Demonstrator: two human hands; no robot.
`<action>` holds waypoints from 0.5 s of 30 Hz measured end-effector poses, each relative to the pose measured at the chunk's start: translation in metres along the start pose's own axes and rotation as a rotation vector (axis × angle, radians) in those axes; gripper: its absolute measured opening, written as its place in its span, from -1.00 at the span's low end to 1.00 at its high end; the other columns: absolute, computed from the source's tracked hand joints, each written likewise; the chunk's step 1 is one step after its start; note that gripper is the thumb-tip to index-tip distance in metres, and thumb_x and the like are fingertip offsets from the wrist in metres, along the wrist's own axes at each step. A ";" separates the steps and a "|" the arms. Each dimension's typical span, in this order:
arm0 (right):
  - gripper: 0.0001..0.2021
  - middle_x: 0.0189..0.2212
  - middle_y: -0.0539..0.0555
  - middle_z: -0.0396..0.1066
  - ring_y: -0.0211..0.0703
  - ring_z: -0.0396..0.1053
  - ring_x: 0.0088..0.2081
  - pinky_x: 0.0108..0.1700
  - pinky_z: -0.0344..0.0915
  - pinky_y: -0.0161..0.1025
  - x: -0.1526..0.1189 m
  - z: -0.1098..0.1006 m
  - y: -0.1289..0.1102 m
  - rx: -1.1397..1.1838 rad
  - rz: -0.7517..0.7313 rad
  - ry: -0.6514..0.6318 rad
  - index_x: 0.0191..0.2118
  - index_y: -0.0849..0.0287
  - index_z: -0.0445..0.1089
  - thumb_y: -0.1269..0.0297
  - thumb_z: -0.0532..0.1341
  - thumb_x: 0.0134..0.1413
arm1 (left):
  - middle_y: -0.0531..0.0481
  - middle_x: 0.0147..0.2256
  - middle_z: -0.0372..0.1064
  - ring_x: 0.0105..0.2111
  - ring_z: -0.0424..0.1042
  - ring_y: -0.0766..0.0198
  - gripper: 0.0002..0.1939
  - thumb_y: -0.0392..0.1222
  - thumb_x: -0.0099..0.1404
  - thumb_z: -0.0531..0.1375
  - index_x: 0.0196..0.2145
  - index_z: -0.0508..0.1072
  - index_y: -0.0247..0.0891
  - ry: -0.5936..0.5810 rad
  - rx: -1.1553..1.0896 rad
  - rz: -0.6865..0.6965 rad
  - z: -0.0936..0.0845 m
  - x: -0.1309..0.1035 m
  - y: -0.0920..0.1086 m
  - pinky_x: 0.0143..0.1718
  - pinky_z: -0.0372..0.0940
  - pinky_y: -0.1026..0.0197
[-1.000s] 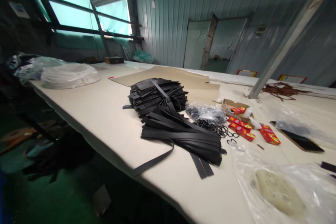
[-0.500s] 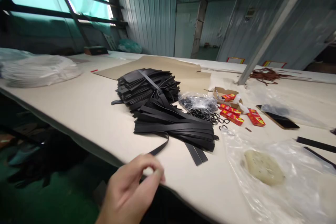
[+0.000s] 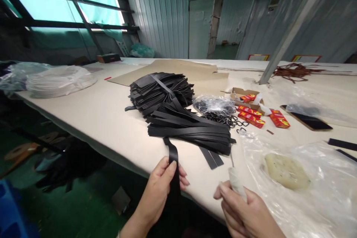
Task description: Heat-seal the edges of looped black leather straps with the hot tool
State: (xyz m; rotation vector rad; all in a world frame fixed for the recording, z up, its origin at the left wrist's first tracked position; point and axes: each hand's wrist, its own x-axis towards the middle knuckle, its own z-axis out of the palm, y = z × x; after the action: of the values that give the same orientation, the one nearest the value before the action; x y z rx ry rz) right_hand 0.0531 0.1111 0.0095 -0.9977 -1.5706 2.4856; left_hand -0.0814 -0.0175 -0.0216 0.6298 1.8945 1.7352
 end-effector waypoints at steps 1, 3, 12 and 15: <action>-0.48 -0.78 -0.23 -0.18 -0.50 -0.28 -0.72 -0.68 -0.29 -0.43 0.004 0.006 0.004 -0.011 -0.011 0.006 -0.40 0.23 0.28 -0.21 0.27 -0.21 | 0.01 -0.46 0.35 -0.49 0.39 0.28 -0.76 -0.07 0.34 -0.05 -0.38 0.26 -0.25 -0.044 -0.152 -0.056 0.004 -0.012 0.000 -0.46 0.31 0.26; -0.46 -0.79 -0.25 -0.17 -0.50 -0.30 -0.72 -0.70 -0.28 -0.44 0.009 0.013 0.012 -0.015 -0.022 -0.017 -0.33 0.26 0.28 -0.19 0.26 -0.19 | 0.04 -0.53 0.33 -0.55 0.35 0.32 -0.79 -0.08 0.29 0.06 -0.36 0.33 -0.28 -0.118 -0.349 -0.144 0.016 -0.031 -0.005 -0.50 0.27 0.29; -0.53 -0.76 -0.25 -0.15 -0.49 -0.29 -0.71 -0.70 -0.29 -0.45 -0.007 -0.009 0.036 0.110 -0.079 -0.038 -0.50 0.15 0.07 -0.09 0.29 -0.15 | -0.01 -0.56 0.38 -0.54 0.34 0.29 -0.70 0.00 0.22 0.16 -0.36 0.50 -0.31 -0.353 -0.230 -0.214 0.047 -0.083 -0.039 -0.48 0.24 0.30; -0.53 -0.74 -0.24 -0.17 -0.48 -0.28 -0.70 -0.70 -0.27 -0.45 -0.016 -0.017 0.043 0.108 -0.075 -0.085 -0.51 0.15 0.04 -0.08 0.29 -0.13 | -0.10 -0.38 0.46 -0.33 0.40 0.15 -0.63 0.08 0.22 0.13 -0.29 0.51 -0.29 -0.357 -0.371 -0.268 0.050 -0.080 -0.033 -0.28 0.27 0.21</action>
State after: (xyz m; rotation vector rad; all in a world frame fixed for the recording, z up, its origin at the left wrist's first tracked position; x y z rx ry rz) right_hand 0.0875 0.0981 -0.0231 -0.8147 -1.4475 2.5620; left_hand 0.0118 -0.0325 -0.0544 0.4784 1.3059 1.6149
